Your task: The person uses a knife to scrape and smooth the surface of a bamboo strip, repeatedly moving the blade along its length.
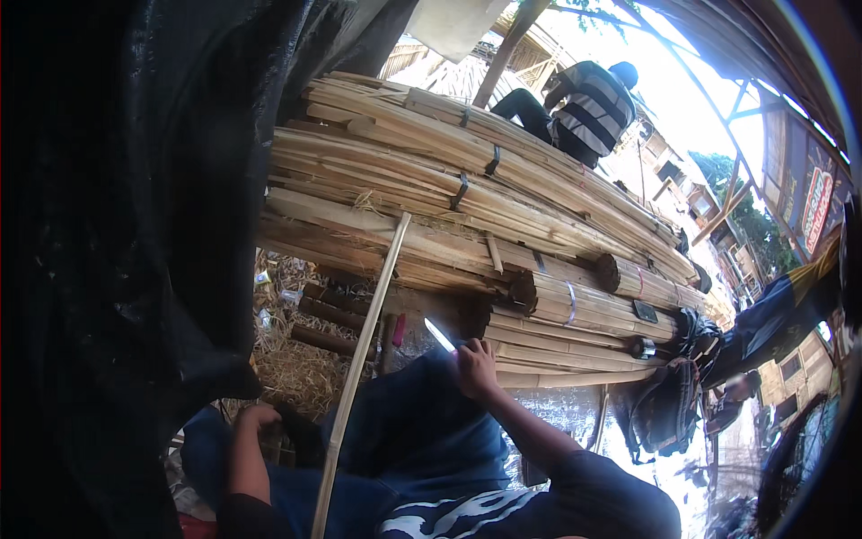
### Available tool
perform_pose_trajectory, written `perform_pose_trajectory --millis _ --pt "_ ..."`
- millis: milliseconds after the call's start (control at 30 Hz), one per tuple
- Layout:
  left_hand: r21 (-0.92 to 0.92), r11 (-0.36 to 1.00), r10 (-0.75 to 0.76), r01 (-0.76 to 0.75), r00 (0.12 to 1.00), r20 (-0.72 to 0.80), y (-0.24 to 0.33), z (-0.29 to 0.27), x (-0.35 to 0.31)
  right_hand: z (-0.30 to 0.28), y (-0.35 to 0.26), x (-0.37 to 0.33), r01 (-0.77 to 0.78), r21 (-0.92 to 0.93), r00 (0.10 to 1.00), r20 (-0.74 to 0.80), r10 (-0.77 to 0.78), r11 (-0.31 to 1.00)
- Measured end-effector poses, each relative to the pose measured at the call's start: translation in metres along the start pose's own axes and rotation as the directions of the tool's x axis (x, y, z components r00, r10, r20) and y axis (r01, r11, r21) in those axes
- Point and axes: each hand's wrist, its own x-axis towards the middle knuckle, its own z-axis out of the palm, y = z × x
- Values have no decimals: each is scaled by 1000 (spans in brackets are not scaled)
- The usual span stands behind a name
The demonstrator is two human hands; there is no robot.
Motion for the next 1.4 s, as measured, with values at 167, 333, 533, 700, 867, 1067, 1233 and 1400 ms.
perform_pose_trajectory --millis 167,333,533,700,867,1067,1233,1400 --pt "-458 887 -99 62 993 -58 -94 2 7 4 -21 7 38 84 999 23 -40 996" --pt "-756 652 55 -55 998 -24 -47 -10 -27 5 -7 5 -11 102 1000 -20 13 995" --pt "-798 585 115 -142 989 -92 -14 0 -49 3 -2 3 -29 117 997 -72 37 993" --pt "-842 474 97 -257 966 -240 -22 21 -49 7 -1 3 -23 134 996 -77 34 991" --pt "-851 444 187 -280 958 -217 9 21 -61 4 8 2 -49 148 997 -56 58 988" --pt "-814 520 155 -261 965 -211 -12 28 -63 7 4 5 -64 178 997 -36 72 982" --pt "-556 818 70 -144 986 -152 -14 20 -47 6 6 5 -65 189 997 -31 72 980" --pt "187 981 3 55 955 -295 23 21 -29 2 3 4 -41 164 998 -31 46 986"
